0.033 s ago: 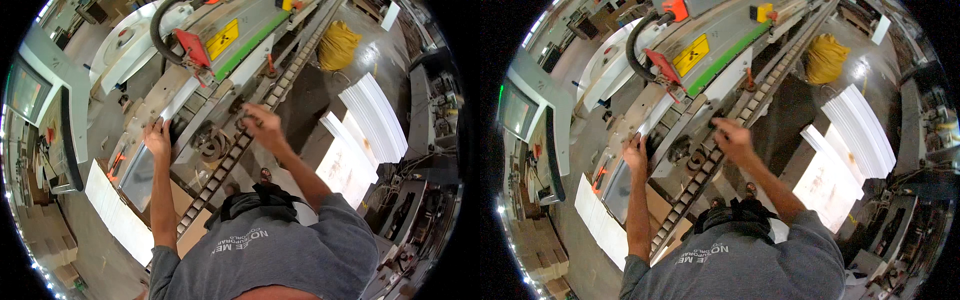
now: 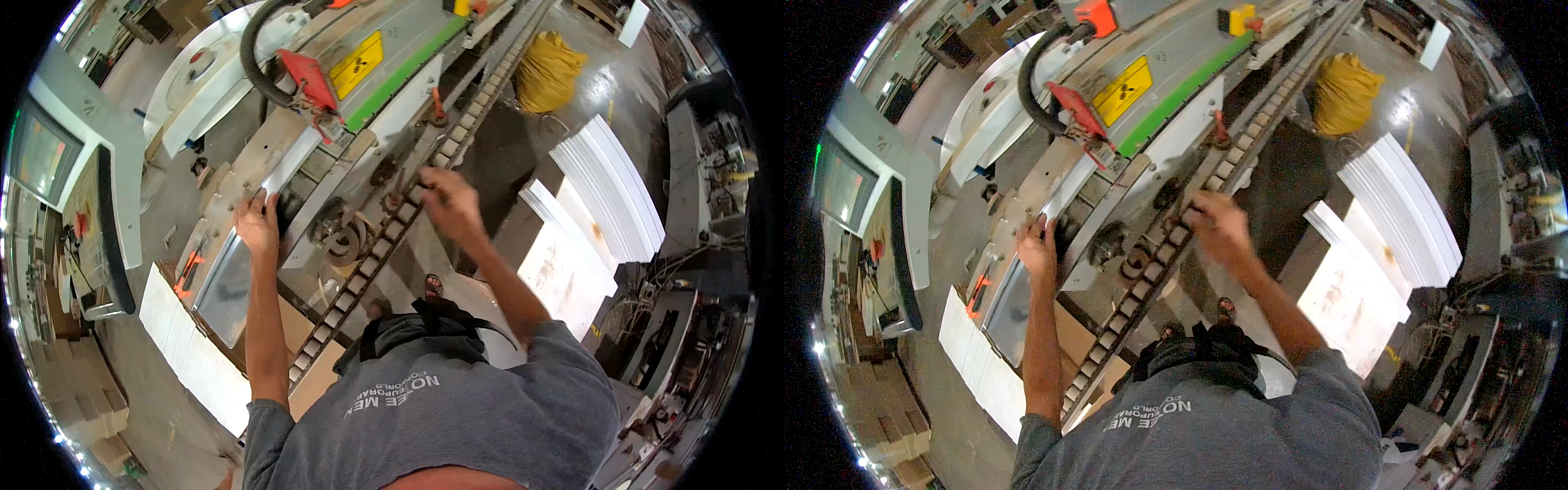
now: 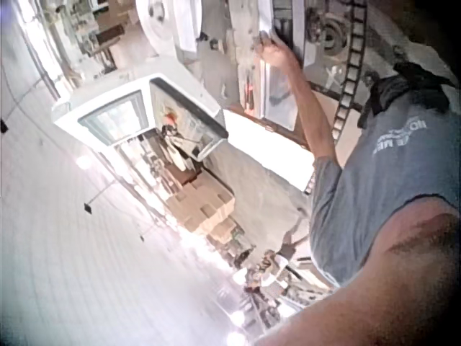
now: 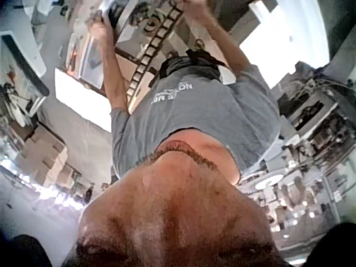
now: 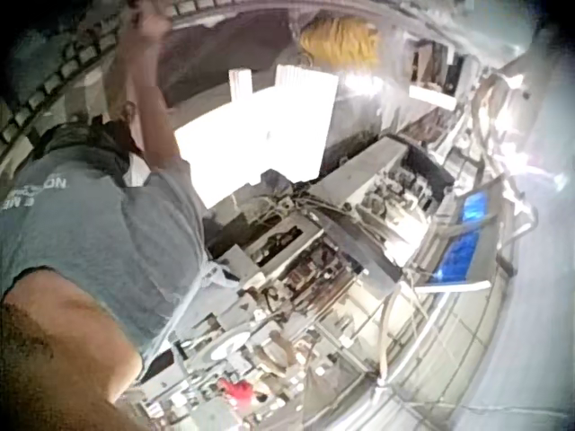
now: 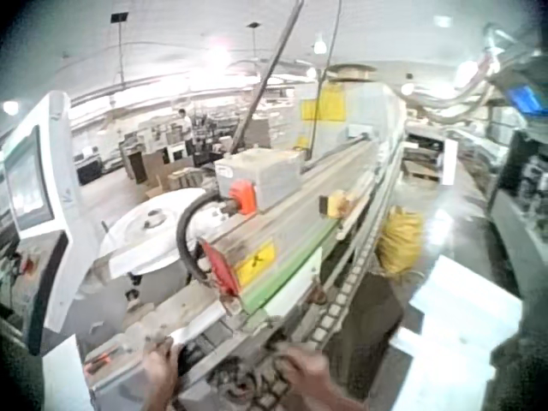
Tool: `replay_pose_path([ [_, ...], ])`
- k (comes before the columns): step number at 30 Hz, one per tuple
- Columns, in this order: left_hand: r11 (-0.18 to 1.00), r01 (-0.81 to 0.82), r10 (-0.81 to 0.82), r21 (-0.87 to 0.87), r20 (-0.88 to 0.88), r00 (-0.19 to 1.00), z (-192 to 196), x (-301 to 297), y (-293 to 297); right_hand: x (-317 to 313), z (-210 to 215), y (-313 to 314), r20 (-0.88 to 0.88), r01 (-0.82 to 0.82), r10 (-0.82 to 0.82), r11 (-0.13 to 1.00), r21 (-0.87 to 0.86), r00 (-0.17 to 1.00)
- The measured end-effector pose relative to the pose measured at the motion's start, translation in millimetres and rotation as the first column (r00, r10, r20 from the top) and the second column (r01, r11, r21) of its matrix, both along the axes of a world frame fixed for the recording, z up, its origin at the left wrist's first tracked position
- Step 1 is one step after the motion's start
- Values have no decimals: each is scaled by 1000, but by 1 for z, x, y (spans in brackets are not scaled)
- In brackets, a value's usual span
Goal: The person processes white furniture components by feeding them through an edge-banding or trimming machine and stacking the finished pieces on a wooden pallet.
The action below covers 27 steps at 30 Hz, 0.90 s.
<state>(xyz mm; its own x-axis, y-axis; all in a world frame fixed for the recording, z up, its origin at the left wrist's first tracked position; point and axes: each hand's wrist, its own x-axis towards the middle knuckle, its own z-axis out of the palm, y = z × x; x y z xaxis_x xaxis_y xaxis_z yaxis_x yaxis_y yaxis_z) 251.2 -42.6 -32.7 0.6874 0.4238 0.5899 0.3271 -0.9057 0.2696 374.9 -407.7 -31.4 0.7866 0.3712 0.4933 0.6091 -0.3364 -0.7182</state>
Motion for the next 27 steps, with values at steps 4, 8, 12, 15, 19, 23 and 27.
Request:
replay_pose_path([
  [4, 998, 27, -27, -51, 2, 1000, -10, 31, 4, 30, -35, -165, 11, 303, -313, 910, -283, 950],
  [8, 969, 36, -49, -245, -45, 998, 21, 32, -38, 37, -48, -295, 67, 408, -531, 557, -723, 844],
  [12, 968, 219, -220, -119, 7, 975, 19, 14, -50, 24, -81, -371, 77, 409, -566, 488, -771, 821],
  [15, 923, 202, -197, -326, 49, 979, 17, 3, -61, 25, -95, -395, -122, 275, -536, 600, -751, 835],
  [19, 951, 218, -206, -217, 75, 976, 22, -11, -72, 12, -80, -384, -83, 289, -474, 657, -696, 877],
  [23, 923, 321, -300, -211, 128, 945, 49, -24, -106, 2, -19, -321, 66, 317, -401, 602, -733, 914],
  [27, 842, 538, -535, -41, 65, 842, 95, -33, -138, -19, 15, -221, -8, 32, -52, 719, -694, 999],
])
